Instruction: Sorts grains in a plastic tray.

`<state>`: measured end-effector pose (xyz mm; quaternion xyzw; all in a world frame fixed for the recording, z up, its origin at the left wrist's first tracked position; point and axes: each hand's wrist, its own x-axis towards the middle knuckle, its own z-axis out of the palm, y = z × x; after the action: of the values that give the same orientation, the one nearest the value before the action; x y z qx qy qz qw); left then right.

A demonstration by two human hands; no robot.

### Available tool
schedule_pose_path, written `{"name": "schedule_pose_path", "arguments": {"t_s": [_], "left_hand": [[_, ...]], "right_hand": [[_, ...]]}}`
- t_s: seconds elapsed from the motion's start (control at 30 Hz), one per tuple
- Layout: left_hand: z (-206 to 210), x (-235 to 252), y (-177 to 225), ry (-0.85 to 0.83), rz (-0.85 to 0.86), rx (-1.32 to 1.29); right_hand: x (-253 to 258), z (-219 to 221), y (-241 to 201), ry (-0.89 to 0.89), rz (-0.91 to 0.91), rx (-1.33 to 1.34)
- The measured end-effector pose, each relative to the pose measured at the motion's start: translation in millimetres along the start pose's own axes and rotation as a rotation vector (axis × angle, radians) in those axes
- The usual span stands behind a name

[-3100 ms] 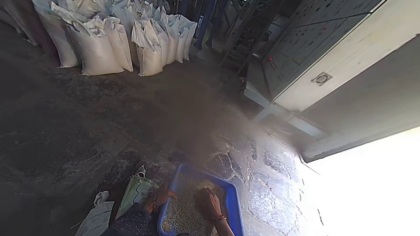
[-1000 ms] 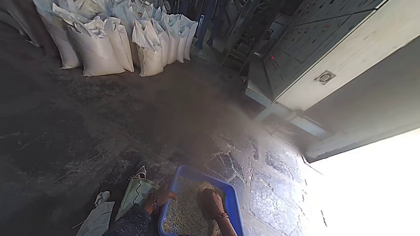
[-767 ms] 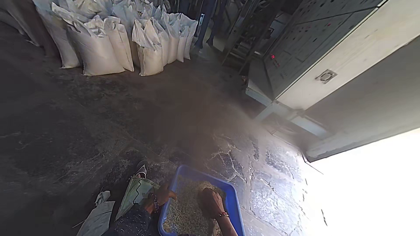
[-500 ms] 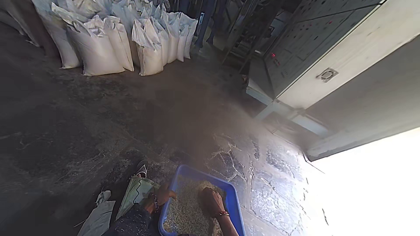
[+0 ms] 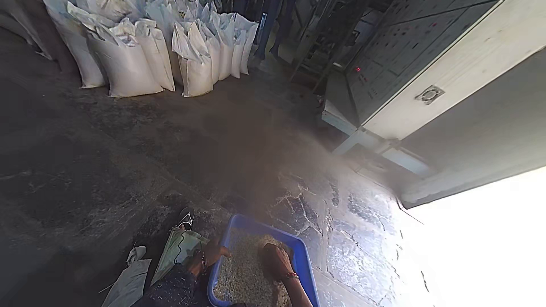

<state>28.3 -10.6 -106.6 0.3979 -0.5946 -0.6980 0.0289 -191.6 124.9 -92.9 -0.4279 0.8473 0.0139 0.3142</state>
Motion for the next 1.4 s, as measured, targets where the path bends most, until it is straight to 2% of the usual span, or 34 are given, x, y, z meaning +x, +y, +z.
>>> {"name": "schedule_pose_path", "arguments": {"t_s": [0.8,1.4], "left_hand": [[-0.2,5.6,-1.9,-0.007,-0.058,0.018],[-0.1,5.0,-0.8,-0.006,-0.067,0.019]], "right_hand": [[5.4,-2.5,2.6,-0.088,-0.015,-0.027],[5.8,-2.4,1.0,-0.07,0.024,0.0]]}}
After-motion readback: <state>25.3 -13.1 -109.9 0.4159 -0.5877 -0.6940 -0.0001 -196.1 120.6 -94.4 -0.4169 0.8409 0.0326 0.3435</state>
